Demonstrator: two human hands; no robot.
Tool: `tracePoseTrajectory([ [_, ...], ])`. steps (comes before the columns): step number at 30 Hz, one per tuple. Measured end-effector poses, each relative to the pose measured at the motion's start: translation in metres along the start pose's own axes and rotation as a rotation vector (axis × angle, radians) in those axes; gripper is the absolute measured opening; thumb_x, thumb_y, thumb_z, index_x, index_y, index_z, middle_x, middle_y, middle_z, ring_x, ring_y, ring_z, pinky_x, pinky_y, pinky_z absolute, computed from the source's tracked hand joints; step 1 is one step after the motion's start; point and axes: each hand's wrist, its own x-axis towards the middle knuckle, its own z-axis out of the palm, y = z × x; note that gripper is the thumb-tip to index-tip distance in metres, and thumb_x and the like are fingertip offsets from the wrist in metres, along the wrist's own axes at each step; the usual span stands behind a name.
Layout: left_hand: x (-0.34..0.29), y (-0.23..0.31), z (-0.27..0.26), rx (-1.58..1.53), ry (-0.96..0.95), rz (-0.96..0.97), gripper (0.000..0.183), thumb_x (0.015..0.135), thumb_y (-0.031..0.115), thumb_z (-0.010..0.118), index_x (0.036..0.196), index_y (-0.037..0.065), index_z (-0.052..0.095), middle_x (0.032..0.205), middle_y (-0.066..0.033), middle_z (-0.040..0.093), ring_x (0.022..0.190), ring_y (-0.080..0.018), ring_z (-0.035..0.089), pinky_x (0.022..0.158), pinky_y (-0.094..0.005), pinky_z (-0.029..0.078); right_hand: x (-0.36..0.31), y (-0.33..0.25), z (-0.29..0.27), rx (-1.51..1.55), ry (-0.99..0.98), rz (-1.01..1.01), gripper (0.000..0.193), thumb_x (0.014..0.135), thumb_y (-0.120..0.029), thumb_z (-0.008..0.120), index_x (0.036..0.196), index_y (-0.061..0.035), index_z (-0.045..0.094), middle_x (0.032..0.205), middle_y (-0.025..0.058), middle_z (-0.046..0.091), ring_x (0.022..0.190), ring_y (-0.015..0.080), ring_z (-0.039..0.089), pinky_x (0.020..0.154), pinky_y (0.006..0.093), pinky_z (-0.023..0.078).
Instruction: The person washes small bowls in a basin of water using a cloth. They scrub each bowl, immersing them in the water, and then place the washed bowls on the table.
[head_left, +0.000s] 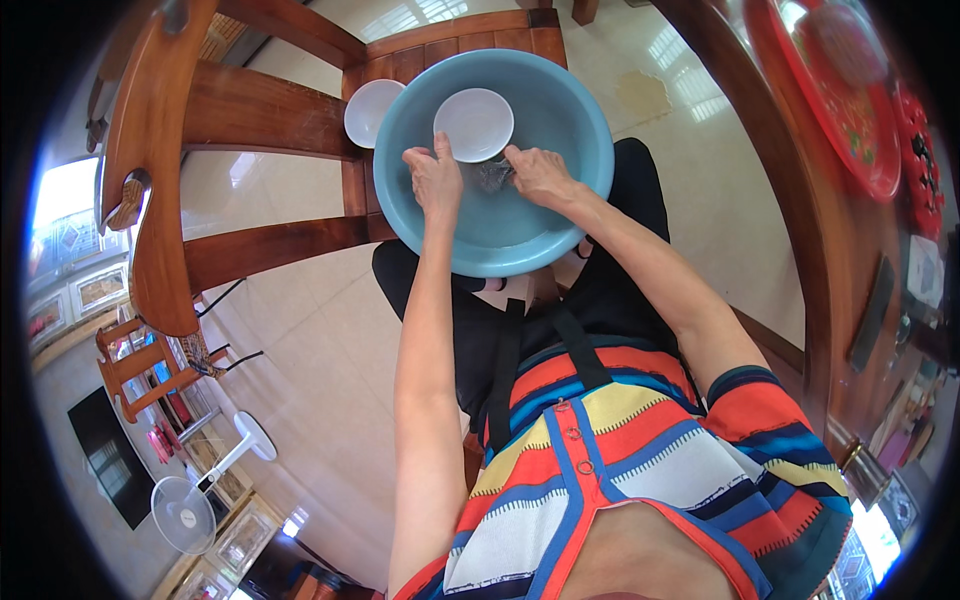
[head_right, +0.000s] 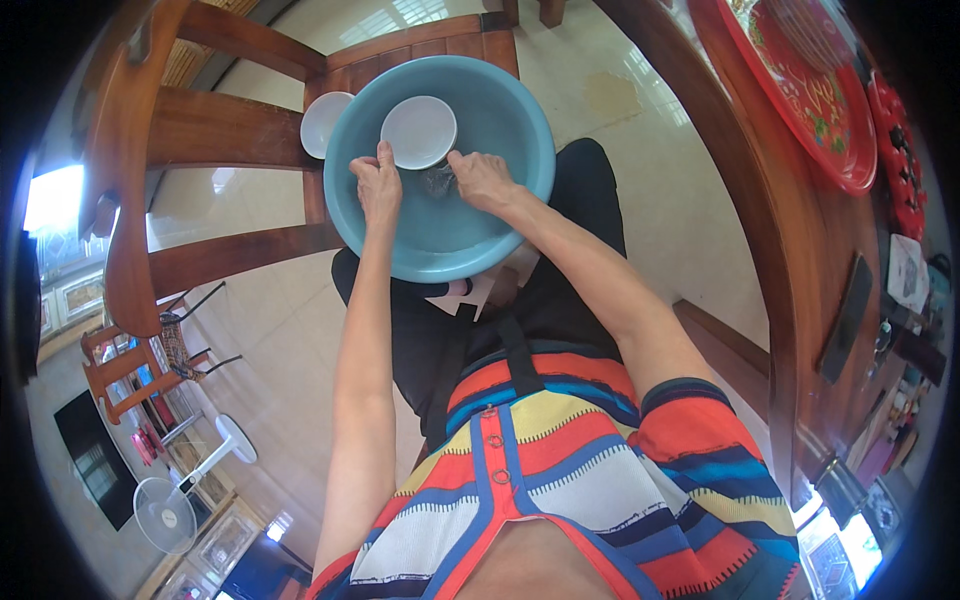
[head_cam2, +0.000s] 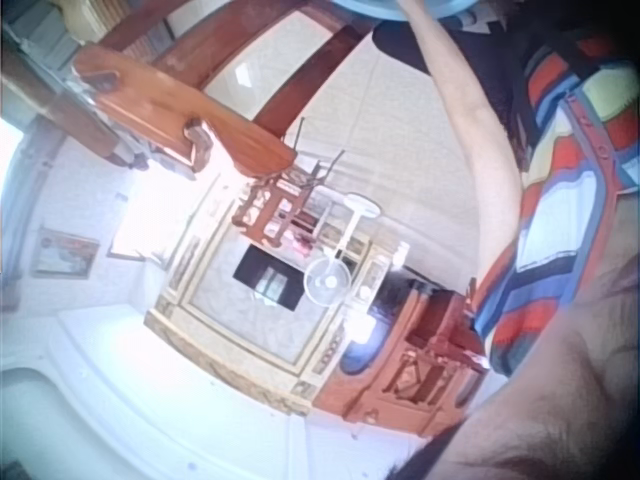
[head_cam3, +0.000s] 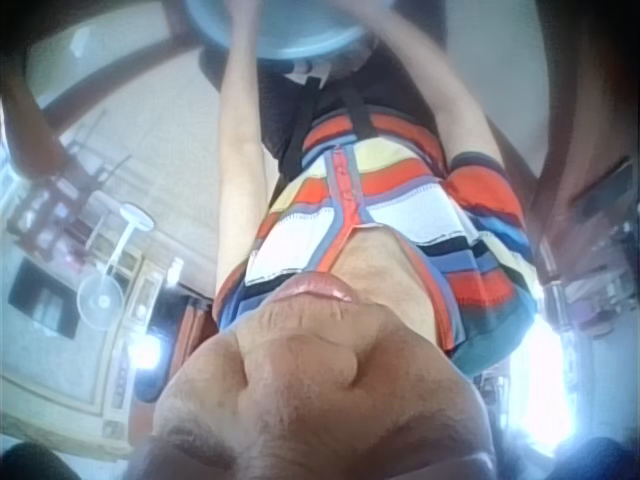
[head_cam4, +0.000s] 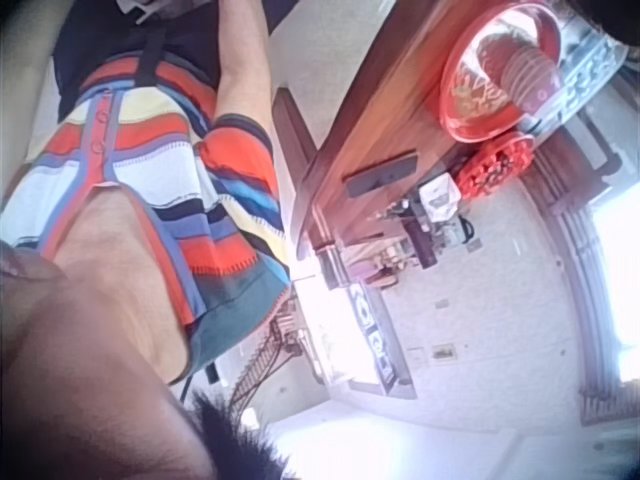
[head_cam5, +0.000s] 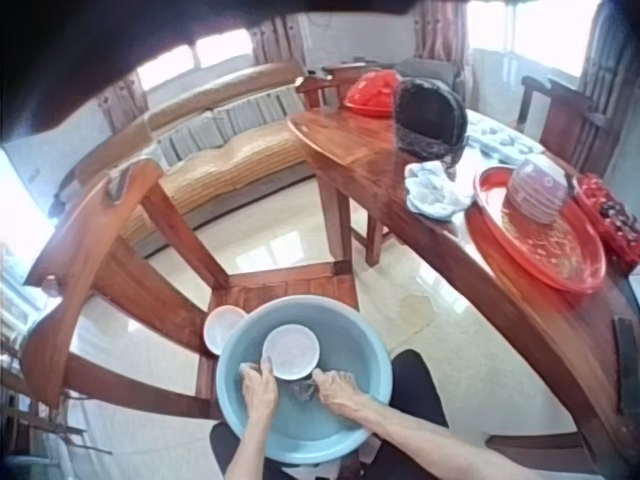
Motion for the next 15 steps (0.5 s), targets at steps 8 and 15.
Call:
tracePoseTrajectory([
  [8, 0.048, -0.011, -0.057, -0.180, 0.245, 0.200, 0.027, 0.087, 0.025, 0.057, 0.092, -0.001, 0.054, 0.071, -0.0093, 0.059, 0.064, -0.0173, 0.057, 0.064, -0.0326, 0.046, -0.001, 0.004, -0.001, 0.011, 0.000, -0.028, 0.013, 0.074, -0.003, 0.050, 0.087, -0.0016, 0.050, 0.072, 0.0215, 0.061, 0.071, 0.0404, 0.061, 0.063, 0.0501, 0.047],
  [15, 0.123, -0.064, -0.061, -0.064, 0.178, 0.032, 0.042, 0.078, 0.026, 0.065, 0.105, -0.005, 0.055, 0.091, -0.0186, 0.064, 0.087, -0.0294, 0.061, 0.081, -0.0389, 0.046, -0.001, -0.003, -0.006, 0.014, -0.055, -0.021, 0.010, 0.074, -0.004, 0.052, 0.084, -0.0020, 0.052, 0.076, 0.0198, 0.062, 0.075, 0.0394, 0.061, 0.066, 0.0487, 0.047],
])
